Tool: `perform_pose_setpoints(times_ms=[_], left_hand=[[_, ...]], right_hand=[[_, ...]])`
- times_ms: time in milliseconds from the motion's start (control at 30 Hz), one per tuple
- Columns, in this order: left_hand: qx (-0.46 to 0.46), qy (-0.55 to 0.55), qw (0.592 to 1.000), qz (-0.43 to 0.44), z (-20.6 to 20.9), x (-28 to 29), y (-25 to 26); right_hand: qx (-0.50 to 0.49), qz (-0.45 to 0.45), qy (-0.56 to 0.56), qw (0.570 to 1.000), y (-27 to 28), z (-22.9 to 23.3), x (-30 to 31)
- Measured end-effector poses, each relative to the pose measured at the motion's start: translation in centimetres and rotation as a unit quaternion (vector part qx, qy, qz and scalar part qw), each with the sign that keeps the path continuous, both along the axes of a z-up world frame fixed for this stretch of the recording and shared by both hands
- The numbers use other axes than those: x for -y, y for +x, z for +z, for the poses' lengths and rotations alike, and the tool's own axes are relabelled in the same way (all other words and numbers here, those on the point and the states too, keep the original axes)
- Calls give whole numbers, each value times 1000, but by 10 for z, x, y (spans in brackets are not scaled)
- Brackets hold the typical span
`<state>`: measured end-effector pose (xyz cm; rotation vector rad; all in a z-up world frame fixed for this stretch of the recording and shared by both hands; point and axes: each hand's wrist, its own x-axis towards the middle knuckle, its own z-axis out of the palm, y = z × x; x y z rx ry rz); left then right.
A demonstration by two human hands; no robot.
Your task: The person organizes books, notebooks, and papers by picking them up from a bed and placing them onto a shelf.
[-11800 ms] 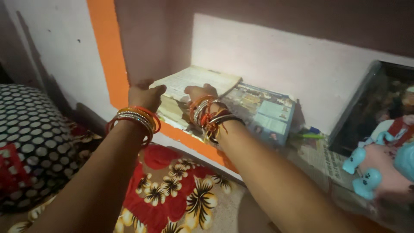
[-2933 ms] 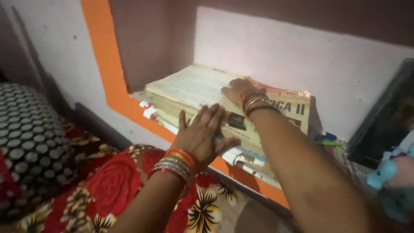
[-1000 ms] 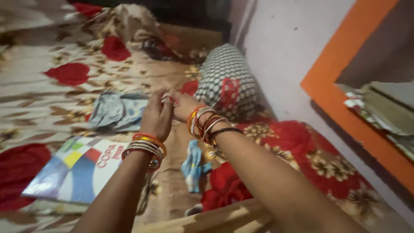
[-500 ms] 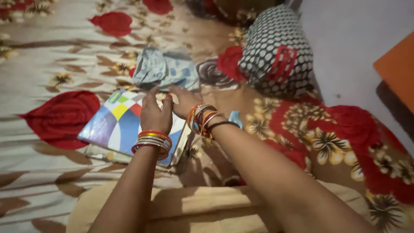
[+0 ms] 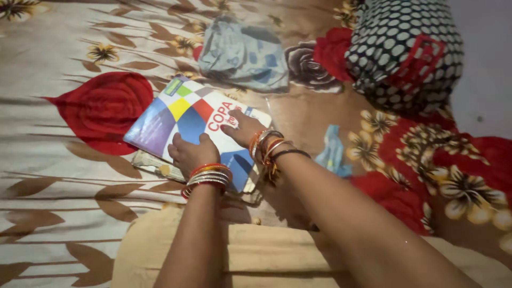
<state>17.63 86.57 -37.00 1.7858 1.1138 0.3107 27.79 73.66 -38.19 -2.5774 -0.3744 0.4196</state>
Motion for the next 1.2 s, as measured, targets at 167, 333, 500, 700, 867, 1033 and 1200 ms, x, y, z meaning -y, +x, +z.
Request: perform_pose_setpoints(times_ms=[167,333,500,700,867,1033,1200], left_hand=[[-105,-33,989,100,6,-7,-2],[-121,-34,986,110,12,-9,-9],[-142,-67,981,112,16,-5,-6],[-100,-110,972,180,0,-17,-5],[-51,-169,972,153,-14,-18,1],[155,-150,970,114,-7,0,-2],[361,-82,929,10,-23,1,4]], right_hand=[[12,14,23,1000,14,-26,-2],[35,22,-88,995,22,-17,-12],[17,-14,-134,991,37,-17,-16],[10,-53,-178,983,43,0,-18],[18,-76,-177,981,43,17,-20],[3,-84,-151,985,59,10,-10],[11,-70,-60,996,76,-5,9]])
